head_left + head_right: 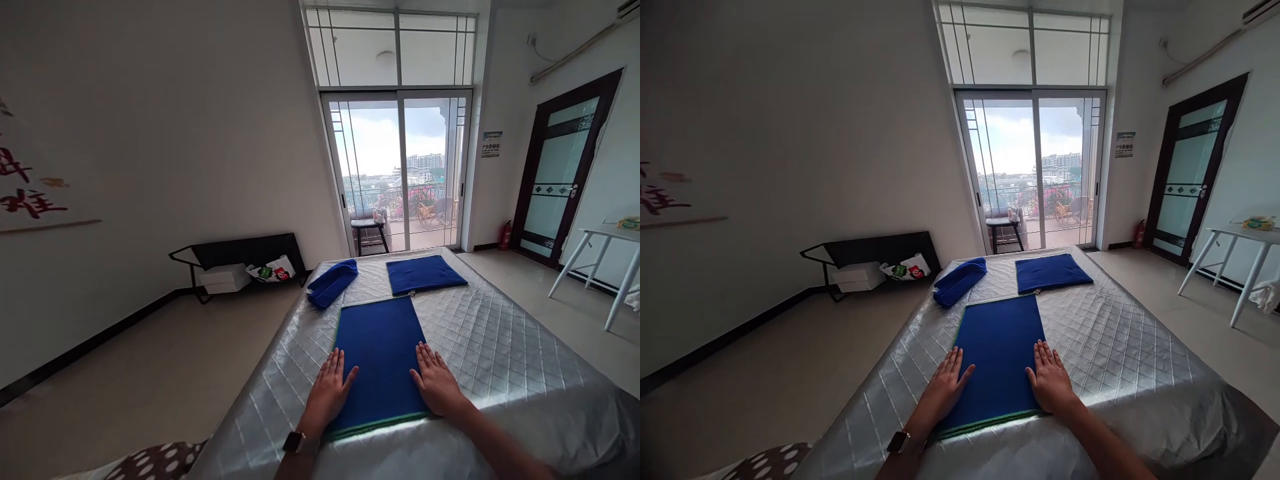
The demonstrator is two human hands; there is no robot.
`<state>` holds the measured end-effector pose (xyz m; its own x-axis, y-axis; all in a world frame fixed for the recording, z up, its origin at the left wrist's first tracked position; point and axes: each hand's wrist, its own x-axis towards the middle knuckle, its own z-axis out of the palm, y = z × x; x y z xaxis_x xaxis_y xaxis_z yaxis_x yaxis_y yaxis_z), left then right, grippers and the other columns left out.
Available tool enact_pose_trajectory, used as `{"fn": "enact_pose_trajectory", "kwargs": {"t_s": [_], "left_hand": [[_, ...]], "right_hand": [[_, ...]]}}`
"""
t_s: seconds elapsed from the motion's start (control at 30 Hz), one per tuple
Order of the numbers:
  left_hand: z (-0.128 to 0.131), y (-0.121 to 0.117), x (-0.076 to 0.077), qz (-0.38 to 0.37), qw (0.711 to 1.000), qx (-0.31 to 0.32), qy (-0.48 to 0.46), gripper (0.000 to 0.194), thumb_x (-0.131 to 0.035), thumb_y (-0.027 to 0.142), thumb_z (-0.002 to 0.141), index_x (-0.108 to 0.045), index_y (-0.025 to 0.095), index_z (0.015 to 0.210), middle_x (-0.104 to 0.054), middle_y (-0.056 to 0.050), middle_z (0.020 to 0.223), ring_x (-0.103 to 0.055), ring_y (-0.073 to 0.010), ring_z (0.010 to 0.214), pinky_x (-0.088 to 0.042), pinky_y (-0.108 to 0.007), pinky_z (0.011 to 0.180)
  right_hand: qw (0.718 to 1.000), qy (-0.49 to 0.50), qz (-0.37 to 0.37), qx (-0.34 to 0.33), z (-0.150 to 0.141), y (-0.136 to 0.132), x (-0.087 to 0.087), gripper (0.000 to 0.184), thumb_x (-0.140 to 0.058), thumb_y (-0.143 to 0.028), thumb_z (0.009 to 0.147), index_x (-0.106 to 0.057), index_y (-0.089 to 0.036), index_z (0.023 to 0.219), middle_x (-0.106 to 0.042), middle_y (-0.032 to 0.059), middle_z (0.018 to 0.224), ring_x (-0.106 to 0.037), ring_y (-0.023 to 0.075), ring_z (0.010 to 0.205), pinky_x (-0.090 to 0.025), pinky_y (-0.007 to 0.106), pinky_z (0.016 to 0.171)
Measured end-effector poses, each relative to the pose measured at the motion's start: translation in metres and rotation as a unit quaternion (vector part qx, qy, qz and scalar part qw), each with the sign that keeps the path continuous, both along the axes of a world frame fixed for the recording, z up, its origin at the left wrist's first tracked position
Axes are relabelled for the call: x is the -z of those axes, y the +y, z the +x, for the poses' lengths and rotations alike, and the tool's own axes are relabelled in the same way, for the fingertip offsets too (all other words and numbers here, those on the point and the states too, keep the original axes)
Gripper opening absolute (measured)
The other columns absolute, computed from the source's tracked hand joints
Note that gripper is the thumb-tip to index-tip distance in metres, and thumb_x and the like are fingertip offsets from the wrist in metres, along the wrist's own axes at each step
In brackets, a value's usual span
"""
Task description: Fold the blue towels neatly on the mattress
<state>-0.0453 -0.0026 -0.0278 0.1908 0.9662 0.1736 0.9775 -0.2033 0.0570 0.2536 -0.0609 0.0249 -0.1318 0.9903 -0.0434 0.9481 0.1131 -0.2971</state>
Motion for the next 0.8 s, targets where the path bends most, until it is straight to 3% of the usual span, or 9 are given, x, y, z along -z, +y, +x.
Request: {"fn": "enact_pose_trajectory", "kwargs": {"t_s": [0.13,0.23,0.3,0.47,0.57,0.67,0.8], "left_hand": [[-0.002,-0.005,-0.005,-0.017,1.0,-0.001,0.021,0.083,-0.016,0.063,0.101,-0.035,0.002,0.155,-0.029,-0.02,0.163,-0.028,-0.0316,0.152,-0.03,-0.05,0.121],[0.013,-0.011,-0.004,-0.007,1.0,-0.007,0.029,0.083,-0.015,0.064,0.101,-0.039,0.005,0.154,-0.033,-0.019,0.162,-0.03,-0.0328,0.151,-0.031,-0.051,0.121],[0.04,-0.017,-0.004,0.009,0.999,0.031,0.032,0.08,-0.016,0.063,0.101,-0.04,0.007,0.154,-0.034,-0.018,0.162,-0.029,-0.0325,0.152,-0.03,-0.052,0.122],[0.133,-0.025,-0.01,0.02,0.983,0.183,0.001,0.071,-0.015,0.055,0.104,-0.036,0.013,0.157,-0.035,-0.015,0.162,-0.029,-0.0294,0.152,-0.032,-0.051,0.122],[0.161,-0.025,-0.013,0.016,0.977,0.214,-0.009,0.068,-0.01,0.05,0.106,-0.033,0.013,0.158,-0.037,-0.015,0.161,-0.03,-0.0281,0.152,-0.032,-0.051,0.122],[0.15,-0.028,-0.012,-0.012,0.986,0.166,-0.005,0.071,-0.013,0.055,0.105,-0.033,0.013,0.158,-0.032,-0.015,0.163,-0.026,-0.0294,0.153,-0.029,-0.051,0.123],[0.099,-0.036,-0.001,-0.047,0.995,0.089,0.007,0.076,-0.017,0.062,0.102,-0.032,0.013,0.159,-0.025,-0.013,0.166,-0.02,-0.0305,0.154,-0.028,-0.052,0.123]], "right_hand": [[1.0,0.007,-0.005,-0.003,-0.003,-0.007,-0.012,0.068,-0.021,-0.044,0.104,-0.02,-0.007,0.161,-0.013,0.0097,0.168,-0.01,0.0216,0.157,-0.01,0.041,0.127],[1.0,0.016,-0.006,0.0,-0.005,-0.007,-0.015,0.068,-0.021,-0.045,0.104,-0.02,-0.007,0.161,-0.014,0.0099,0.168,-0.012,0.0221,0.156,-0.01,0.041,0.127],[1.0,0.023,0.004,0.002,-0.006,-0.007,-0.012,0.068,-0.023,-0.045,0.104,-0.022,-0.007,0.16,-0.016,0.011,0.167,-0.013,0.0229,0.156,-0.012,0.041,0.127],[0.999,0.01,0.041,-0.02,-0.004,-0.003,0.002,0.064,-0.028,-0.034,0.102,-0.027,-0.005,0.159,-0.021,0.0145,0.166,-0.016,0.0252,0.156,-0.014,0.044,0.126],[0.998,0.0,0.047,-0.04,-0.003,-0.002,0.008,0.064,-0.031,-0.03,0.1,-0.027,-0.007,0.159,-0.024,0.0147,0.165,-0.017,0.0259,0.156,-0.014,0.045,0.126],[0.999,0.015,0.043,-0.027,-0.004,-0.001,0.008,0.065,-0.029,-0.035,0.102,-0.025,-0.006,0.16,-0.024,0.0153,0.165,-0.018,0.0261,0.155,-0.015,0.045,0.126],[0.998,0.043,0.034,-0.004,-0.007,-0.004,0.001,0.068,-0.027,-0.042,0.103,-0.023,-0.006,0.16,-0.02,0.0141,0.166,-0.017,0.0256,0.156,-0.014,0.044,0.126]]}}
